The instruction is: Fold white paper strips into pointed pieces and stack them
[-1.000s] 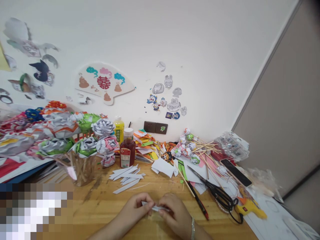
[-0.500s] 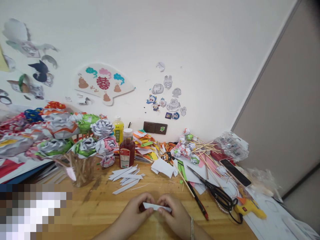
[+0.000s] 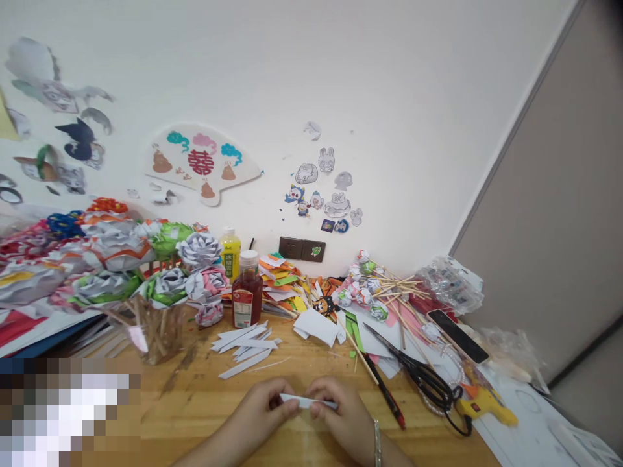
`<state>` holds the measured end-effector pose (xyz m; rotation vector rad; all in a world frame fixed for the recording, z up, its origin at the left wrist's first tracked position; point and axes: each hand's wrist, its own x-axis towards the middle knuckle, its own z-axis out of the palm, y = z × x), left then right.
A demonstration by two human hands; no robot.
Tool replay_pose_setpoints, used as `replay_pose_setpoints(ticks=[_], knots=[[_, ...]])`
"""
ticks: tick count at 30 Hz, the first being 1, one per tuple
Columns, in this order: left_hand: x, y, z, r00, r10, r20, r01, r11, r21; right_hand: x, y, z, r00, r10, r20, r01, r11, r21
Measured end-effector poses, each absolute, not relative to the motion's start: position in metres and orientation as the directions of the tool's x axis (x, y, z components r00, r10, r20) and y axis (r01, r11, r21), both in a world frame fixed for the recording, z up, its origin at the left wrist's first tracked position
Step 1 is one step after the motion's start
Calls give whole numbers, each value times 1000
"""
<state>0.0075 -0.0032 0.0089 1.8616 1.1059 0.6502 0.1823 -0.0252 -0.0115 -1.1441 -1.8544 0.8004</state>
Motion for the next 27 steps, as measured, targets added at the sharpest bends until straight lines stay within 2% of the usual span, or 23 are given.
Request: replay_pose_setpoints(ticks=[8,14,18,23,27], knots=[[6,-4,9,445,895,42,457,-267,849,188,-18,-12,-285,943,172,406,281,-870],[4,-1,6,457,889,21,426,-239,873,193,-13,-19,-337,935,106,237,193,-952],[3,5,2,471,882,-30,357,-159,921,197,-8,-25,-382,916,126,57,160,-985],[0,11,1,502,863,-51,208,-63,976,200,-6,-24,-405,901,155,-14,164,-986],[0,12,1,488,873,-20,172,-74,982,201,-6,-20,-408,896,172,-21,180,-984]])
